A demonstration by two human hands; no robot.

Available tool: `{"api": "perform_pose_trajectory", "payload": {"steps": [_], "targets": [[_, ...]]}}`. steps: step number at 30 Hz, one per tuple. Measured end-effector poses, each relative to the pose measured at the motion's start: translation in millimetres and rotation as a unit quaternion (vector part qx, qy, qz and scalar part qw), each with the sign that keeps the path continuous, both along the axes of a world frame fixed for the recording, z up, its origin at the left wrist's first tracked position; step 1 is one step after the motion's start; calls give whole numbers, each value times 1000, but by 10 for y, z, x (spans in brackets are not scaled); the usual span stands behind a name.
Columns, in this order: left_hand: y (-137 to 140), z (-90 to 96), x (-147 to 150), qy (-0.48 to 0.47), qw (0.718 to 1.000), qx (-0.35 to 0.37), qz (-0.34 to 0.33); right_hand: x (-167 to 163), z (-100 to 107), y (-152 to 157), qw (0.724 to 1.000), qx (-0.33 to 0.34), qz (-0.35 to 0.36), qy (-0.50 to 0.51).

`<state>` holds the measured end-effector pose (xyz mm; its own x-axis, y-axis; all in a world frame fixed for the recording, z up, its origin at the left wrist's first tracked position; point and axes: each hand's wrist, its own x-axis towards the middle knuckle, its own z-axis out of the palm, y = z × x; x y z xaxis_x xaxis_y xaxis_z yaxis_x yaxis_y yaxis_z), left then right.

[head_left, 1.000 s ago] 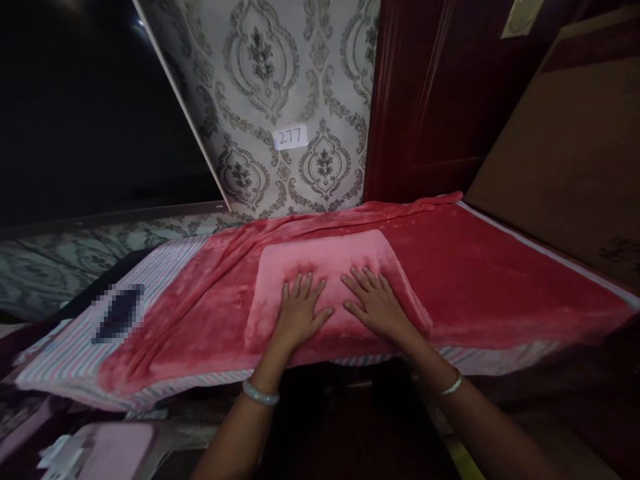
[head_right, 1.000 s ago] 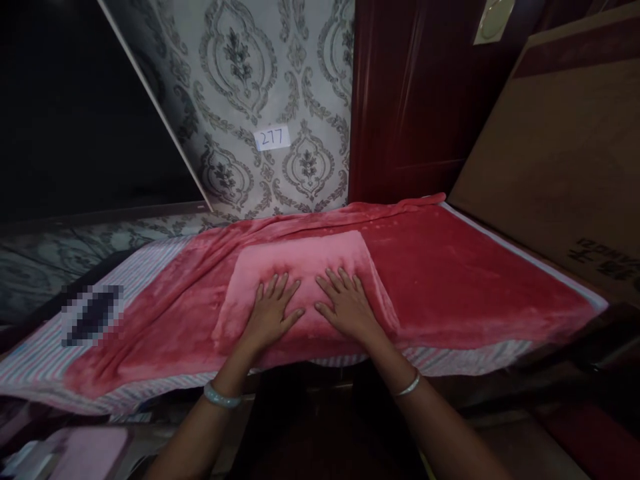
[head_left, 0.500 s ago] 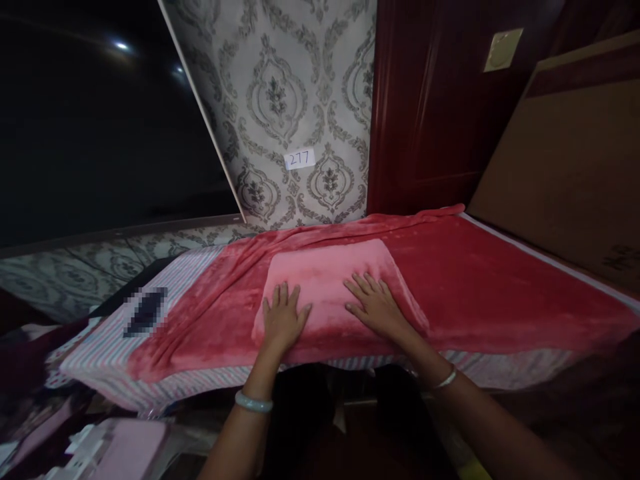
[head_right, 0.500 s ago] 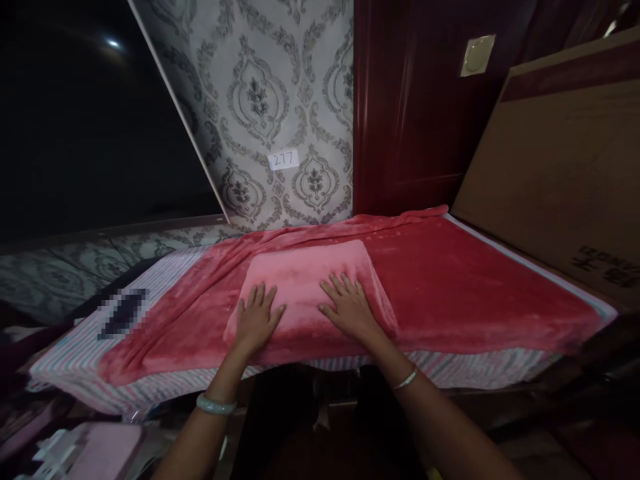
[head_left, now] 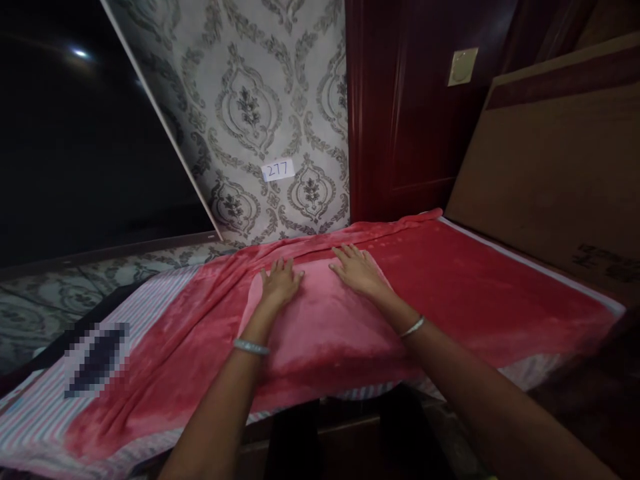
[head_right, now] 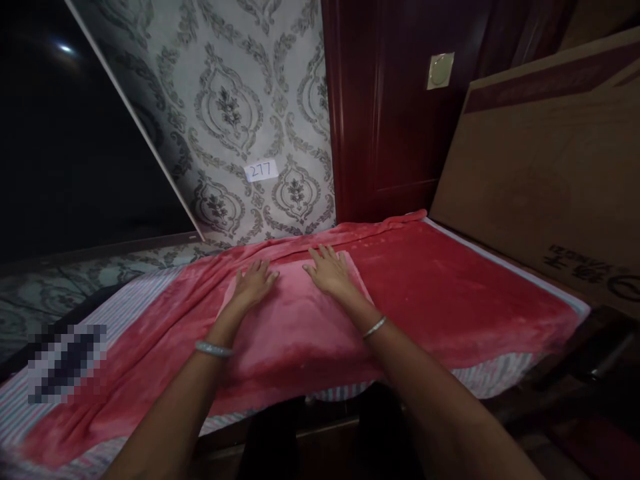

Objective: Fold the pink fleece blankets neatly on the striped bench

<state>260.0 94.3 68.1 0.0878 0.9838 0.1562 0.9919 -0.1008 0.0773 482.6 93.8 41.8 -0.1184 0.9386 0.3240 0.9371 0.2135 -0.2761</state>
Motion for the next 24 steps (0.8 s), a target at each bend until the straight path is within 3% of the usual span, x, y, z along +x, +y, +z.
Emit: {"api": "perform_pose_trajectory", "payload": {"steps": [4, 9, 24], "targets": [[384, -300, -60, 4, 1000, -6, 19, 135, -299, 286, 998, -13, -45, -30], [512, -649, -243, -13, 1000, -8, 23, 319, -640, 388, 999, -5, -33, -35], [534, -642, -277, -53, 998, 5, 37, 324, -647, 405, 999, -17, -43, -23]]}}
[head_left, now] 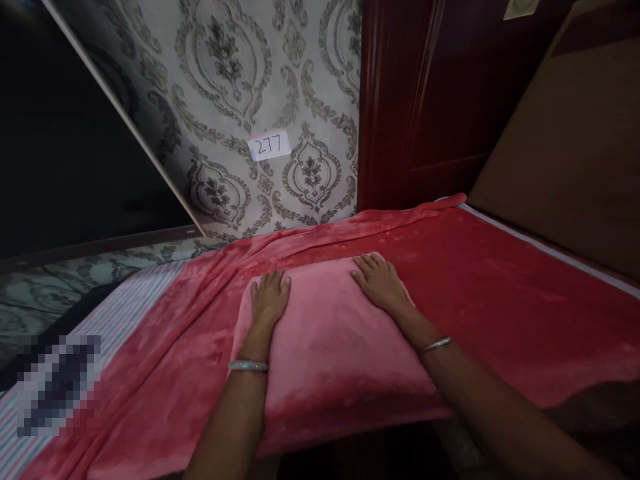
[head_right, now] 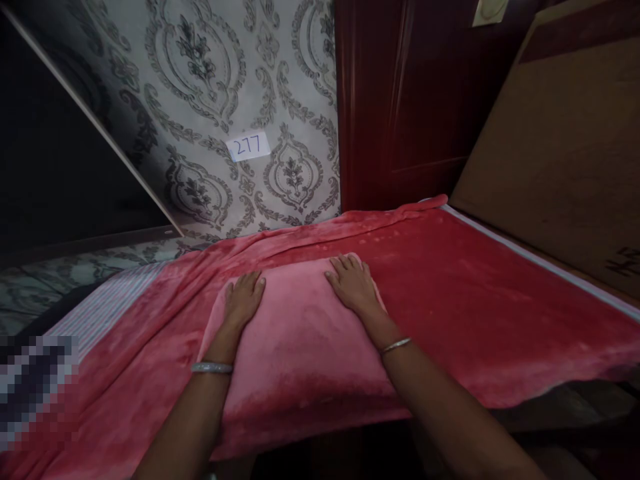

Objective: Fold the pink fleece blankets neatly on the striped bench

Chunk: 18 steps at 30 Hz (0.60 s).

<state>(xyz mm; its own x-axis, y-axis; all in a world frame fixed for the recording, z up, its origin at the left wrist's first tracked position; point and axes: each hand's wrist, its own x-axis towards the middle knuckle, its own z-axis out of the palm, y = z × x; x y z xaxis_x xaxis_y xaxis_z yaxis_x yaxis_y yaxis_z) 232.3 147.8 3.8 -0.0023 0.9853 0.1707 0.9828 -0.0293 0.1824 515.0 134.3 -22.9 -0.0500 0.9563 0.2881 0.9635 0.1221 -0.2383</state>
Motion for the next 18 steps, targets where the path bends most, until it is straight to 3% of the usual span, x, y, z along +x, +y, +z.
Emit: {"api": "perform_pose_trajectory", "payload": {"steps": [9, 13, 18], "targets": [[17, -44, -65, -26, 997, 71, 1, 2, 12, 1, 1000, 9, 4, 1], [73, -93, -128, -40, 993, 107, 36, 22, 14, 4, 1000, 3, 9, 8], [126, -102, -170, -45, 993, 108, 28, 33, 24, 9, 1000, 3, 13, 9]]}}
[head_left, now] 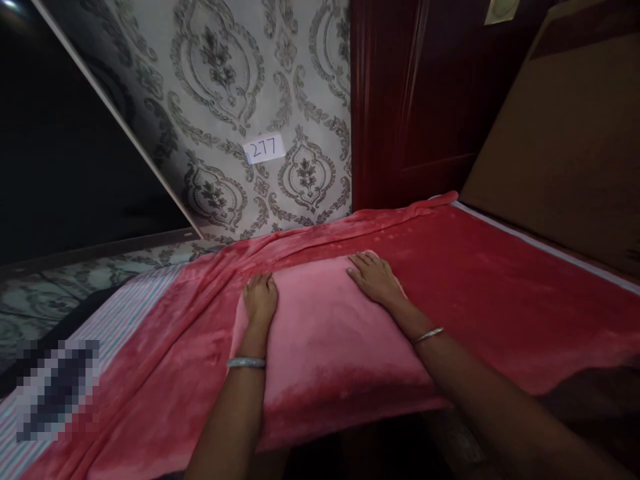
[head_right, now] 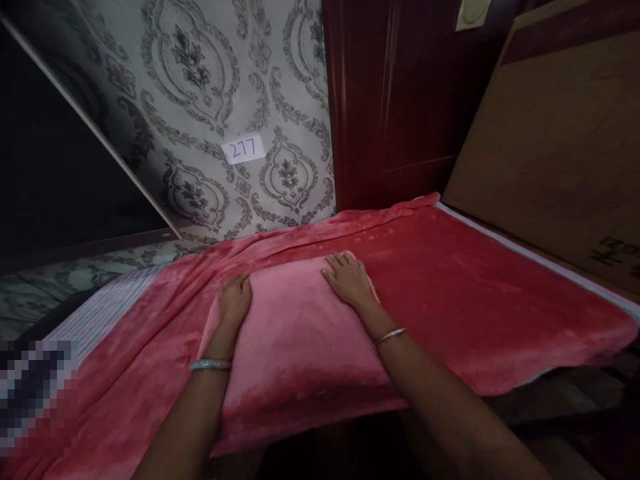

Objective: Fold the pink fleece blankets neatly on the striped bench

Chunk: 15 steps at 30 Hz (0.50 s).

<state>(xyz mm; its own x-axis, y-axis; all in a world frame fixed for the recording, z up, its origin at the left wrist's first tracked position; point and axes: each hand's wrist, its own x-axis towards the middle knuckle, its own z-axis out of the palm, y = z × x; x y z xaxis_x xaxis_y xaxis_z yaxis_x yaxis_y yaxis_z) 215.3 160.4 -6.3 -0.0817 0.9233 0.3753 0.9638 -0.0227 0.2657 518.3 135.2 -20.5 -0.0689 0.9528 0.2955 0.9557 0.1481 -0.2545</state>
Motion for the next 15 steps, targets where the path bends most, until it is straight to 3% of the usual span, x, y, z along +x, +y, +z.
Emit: {"api": "perform_pose_trajectory", "payload": {"steps": [6, 12, 15], "targets": [[-24, 41, 9, -24, 1000, -1, 5, -4, 4, -8, 1000, 13, -3, -3], [-145, 104, 56, -97, 991, 84, 33, -8, 39, -32, 1000, 20, 4, 9], [-172, 221, 64, -113, 992, 61, 18, 11, 100, -31, 1000, -6, -2, 25]]}}
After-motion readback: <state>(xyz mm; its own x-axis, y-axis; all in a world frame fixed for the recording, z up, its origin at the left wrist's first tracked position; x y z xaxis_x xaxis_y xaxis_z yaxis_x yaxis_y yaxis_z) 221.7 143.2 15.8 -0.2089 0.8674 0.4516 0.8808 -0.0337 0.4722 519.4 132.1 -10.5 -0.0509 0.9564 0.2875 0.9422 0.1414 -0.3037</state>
